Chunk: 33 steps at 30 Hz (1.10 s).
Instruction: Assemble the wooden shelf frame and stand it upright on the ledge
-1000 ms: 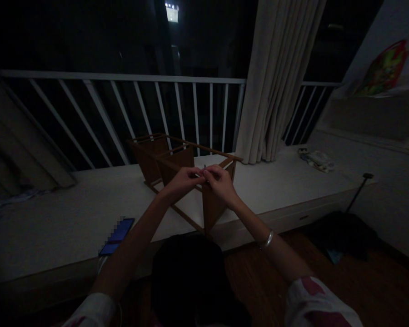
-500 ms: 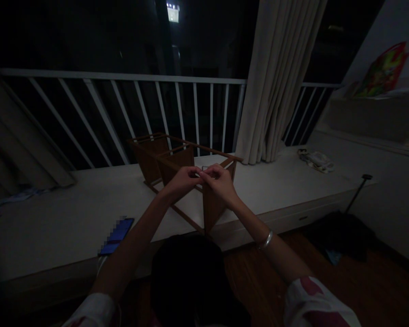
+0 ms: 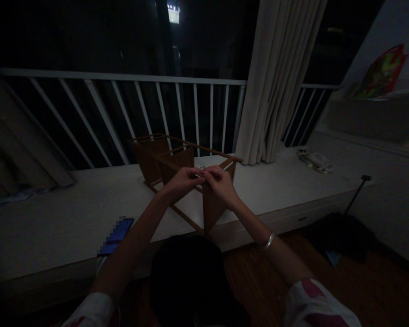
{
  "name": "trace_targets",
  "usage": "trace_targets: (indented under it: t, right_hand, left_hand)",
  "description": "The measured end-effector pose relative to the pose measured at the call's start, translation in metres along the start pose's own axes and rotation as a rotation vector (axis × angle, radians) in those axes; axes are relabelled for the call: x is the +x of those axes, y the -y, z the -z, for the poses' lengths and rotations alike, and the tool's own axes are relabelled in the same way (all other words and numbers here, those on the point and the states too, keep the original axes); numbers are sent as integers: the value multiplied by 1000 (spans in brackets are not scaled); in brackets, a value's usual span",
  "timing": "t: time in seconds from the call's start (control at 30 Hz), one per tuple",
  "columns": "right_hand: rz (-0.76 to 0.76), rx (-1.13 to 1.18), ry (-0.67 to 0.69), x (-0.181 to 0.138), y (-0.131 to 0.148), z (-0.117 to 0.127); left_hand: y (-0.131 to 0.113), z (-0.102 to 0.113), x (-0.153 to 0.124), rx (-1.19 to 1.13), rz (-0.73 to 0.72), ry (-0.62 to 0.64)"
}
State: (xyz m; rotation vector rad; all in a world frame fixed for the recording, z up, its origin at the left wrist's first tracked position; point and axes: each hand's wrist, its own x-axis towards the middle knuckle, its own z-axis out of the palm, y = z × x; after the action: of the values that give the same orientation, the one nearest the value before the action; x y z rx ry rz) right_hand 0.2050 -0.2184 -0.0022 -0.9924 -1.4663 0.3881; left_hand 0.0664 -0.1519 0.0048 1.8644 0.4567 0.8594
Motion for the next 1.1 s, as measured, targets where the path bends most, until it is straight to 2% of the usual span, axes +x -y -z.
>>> trace_targets:
  t: [0.17,0.3,0.43,0.77,1.1]
  right_hand:
    - [-94,26,-39,-1,-2,-3]
    - [0,-24,-68,0,-3,-2]
    - [70,-39,-16,0,-1,-1]
    - [-55,-45,-83,-1,2,1]
    - [12,-59,-66,0,-2,0]
  left_hand:
    - [2,-2,1,38,46,-66]
    - [-4,-3,-2,32,30,-41]
    - [-7,-2,-3,10,-21,8]
    - [1,-6,3,35,47,-89]
    - [-3,-3,0,14,22,-23]
